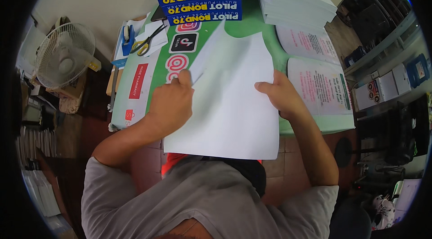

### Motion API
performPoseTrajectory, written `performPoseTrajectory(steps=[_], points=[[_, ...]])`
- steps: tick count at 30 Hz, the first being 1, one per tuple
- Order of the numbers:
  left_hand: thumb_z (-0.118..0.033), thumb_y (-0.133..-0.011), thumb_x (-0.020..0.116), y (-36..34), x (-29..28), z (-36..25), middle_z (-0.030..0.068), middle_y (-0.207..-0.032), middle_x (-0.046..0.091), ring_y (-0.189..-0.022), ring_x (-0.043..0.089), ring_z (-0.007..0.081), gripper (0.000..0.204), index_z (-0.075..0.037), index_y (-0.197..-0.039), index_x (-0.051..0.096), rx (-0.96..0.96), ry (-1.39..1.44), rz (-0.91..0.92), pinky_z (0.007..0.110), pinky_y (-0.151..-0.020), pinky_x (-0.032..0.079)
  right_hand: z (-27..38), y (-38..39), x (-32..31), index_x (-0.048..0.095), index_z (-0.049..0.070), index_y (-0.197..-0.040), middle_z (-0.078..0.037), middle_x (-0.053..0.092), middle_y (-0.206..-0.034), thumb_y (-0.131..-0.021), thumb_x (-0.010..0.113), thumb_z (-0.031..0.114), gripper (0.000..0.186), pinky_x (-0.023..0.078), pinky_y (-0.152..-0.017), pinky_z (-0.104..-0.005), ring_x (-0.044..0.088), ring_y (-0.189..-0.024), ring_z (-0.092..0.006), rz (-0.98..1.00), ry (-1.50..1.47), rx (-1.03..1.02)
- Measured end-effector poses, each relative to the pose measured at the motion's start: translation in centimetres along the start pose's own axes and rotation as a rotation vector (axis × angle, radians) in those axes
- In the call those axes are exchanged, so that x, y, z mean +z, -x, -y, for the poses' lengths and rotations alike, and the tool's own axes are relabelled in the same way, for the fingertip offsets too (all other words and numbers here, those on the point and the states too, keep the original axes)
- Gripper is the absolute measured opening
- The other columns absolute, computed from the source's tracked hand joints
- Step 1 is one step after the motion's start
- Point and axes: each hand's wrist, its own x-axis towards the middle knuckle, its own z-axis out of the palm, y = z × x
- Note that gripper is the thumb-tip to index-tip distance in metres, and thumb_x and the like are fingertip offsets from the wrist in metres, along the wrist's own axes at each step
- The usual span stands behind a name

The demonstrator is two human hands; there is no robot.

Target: Counting or flipping through a stack of white paper on a green table.

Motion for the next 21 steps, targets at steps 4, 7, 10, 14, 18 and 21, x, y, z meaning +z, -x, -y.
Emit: performPoseTrajectory(steps=[4,7,10,14,18,21], points=[[-0.015,-0.084,0.066,-0.6,-3.0,-1.2,0.0257,-0.081,0.063,-0.07,0.065,0.0406,0.045,0.01,-0.112,0.041,-0.05,0.055,0.09,0.042,-0.065,0.054,-1.9,0.3,-0.4,0.042,-0.011,-0.129,-0.019,0.058,-0.12,-0.086,0.055,0.004,0.047,0.047,-0.092,-0.035,0.059,-0.107,-0.0245,0.003,0.101,-0.165],[-0.017,-0.084,0.067,-2.1,-2.5,2.8,0.0281,-0.094,0.064,-0.083,0.067,0.0388,0.05,0.012,-0.118,0.045,-0.182,0.503,0.195,0.041,-0.073,0.054,-3.4,0.3,-0.5,0.043,-0.013,-0.122,-0.029,0.061,-0.108,-0.086,0.055,0.004,0.041,0.051,-0.083,-0.04,0.064,-0.097,-0.0366,-0.244,0.752,-0.393],[-0.016,-0.085,0.068,-0.8,1.0,6.5,0.0287,-0.107,0.063,-0.092,0.066,0.0365,0.05,0.012,-0.122,0.049,-0.32,0.793,0.231,0.039,-0.08,0.053,0.0,1.3,2.4,0.044,-0.013,-0.114,-0.036,0.06,-0.091,-0.085,0.056,0.005,0.036,0.05,-0.074,-0.0476,0.062,-0.085,-0.0484,-0.252,1.064,-0.164],[-0.015,-0.086,0.067,-1.0,-1.7,2.6,0.0255,-0.106,0.063,-0.096,0.065,0.0345,0.053,0.012,-0.127,0.047,-0.304,0.433,0.194,0.039,-0.084,0.05,1.9,0.8,2.9,0.047,-0.014,-0.106,-0.036,0.06,-0.083,-0.082,0.058,0.007,0.034,0.049,-0.072,-0.0506,0.061,-0.079,-0.0508,-0.244,1.12,-0.207],[-0.018,-0.087,0.067,-1.5,-4.6,-1.9,0.0218,-0.095,0.064,-0.078,0.067,0.028,0.066,0.011,-0.138,0.036,-0.005,0.391,0.06,0.036,-0.065,0.05,3.3,-0.1,4.0,0.05,-0.014,-0.113,-0.029,0.064,-0.091,-0.079,0.063,0.012,0.044,0.051,-0.073,-0.0409,0.066,-0.082,-0.0382,-0.132,0.554,-0.412],[-0.02,-0.089,0.065,-2.4,-3.7,-0.4,0.0175,-0.094,0.065,-0.069,0.064,0.0201,0.066,0.01,-0.14,0.034,-0.074,0.49,0.017,0.033,-0.06,0.049,2.2,-0.1,3.6,0.051,-0.011,-0.121,-0.021,0.066,-0.101,-0.08,0.065,0.013,0.05,0.051,-0.073,-0.0346,0.066,-0.087,-0.0267,-0.172,0.449,-0.559]])
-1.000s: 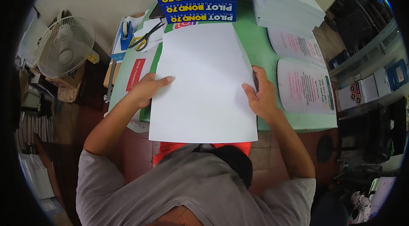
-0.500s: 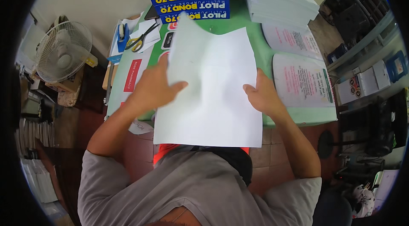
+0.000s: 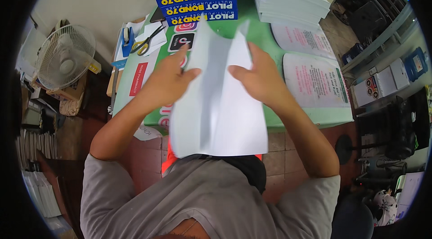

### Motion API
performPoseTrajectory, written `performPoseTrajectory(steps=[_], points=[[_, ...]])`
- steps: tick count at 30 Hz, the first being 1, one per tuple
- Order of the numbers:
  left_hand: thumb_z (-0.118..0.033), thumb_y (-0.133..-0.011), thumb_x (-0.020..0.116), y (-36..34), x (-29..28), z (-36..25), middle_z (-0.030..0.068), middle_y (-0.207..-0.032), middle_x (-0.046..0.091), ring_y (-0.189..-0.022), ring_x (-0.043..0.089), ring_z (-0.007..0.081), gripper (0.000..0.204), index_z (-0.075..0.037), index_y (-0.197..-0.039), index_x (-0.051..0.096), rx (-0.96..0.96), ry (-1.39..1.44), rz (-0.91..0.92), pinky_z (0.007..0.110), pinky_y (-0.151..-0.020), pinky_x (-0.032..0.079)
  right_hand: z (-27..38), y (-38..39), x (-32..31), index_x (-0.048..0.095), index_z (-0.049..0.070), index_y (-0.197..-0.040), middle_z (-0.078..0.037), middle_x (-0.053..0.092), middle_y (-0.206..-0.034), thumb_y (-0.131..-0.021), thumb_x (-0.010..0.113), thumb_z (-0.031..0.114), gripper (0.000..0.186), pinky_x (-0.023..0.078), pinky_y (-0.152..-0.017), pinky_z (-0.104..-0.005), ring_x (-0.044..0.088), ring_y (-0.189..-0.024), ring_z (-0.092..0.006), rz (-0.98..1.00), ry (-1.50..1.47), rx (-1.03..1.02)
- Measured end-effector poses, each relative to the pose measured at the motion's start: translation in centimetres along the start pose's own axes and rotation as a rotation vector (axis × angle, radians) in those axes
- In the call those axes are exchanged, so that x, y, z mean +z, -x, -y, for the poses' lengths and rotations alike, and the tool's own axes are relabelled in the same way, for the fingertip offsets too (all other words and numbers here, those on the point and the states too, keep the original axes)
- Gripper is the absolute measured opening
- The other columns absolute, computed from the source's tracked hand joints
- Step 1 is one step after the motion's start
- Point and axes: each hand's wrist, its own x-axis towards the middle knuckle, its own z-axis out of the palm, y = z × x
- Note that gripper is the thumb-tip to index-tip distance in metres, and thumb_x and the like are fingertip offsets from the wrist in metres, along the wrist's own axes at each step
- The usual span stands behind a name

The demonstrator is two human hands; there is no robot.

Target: Counting or flipping through a stack of white paper on a green table.

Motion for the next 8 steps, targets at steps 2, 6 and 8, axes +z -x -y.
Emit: performPoseTrajectory(steps=[2,6,8], points=[[-0.021,-0.092,0.064,0.1,0.1,5.6,0.0111,-0.096,0.066,-0.069,0.06,0.0149,0.053,0.009,-0.132,0.046,-0.102,0.678,0.064,0.03,-0.058,0.048,-0.8,1.4,-1.0,0.051,-0.01,-0.122,-0.018,0.066,-0.104,-0.081,0.065,0.013,0.049,0.051,-0.072,-0.0336,0.066,-0.087,-0.0239,0.015,-0.194,0.13],[-0.023,-0.091,0.066,0.5,-0.6,6.7,0.014,-0.096,0.067,-0.078,0.064,0.0177,0.05,0.01,-0.126,0.051,-0.444,0.649,0.211,0.032,-0.066,0.051,-5.0,2.5,-3.8,0.052,-0.007,-0.126,-0.015,0.066,-0.107,-0.084,0.064,0.011,0.047,0.05,-0.071,-0.0319,0.064,-0.088,-0.0193,0.244,-0.273,0.552],[-0.024,-0.09,0.067,-0.3,-0.9,6.2,0.0163,-0.098,0.068,-0.084,0.067,0.0208,0.049,0.009,-0.124,0.053,-0.49,0.496,0.277,0.035,-0.073,0.054,-5.9,2.0,-3.6,0.053,-0.005,-0.127,-0.014,0.066,-0.107,-0.082,0.066,0.011,0.05,0.05,-0.081,-0.0312,0.064,-0.097,-0.0227,0.207,-0.189,0.597]])
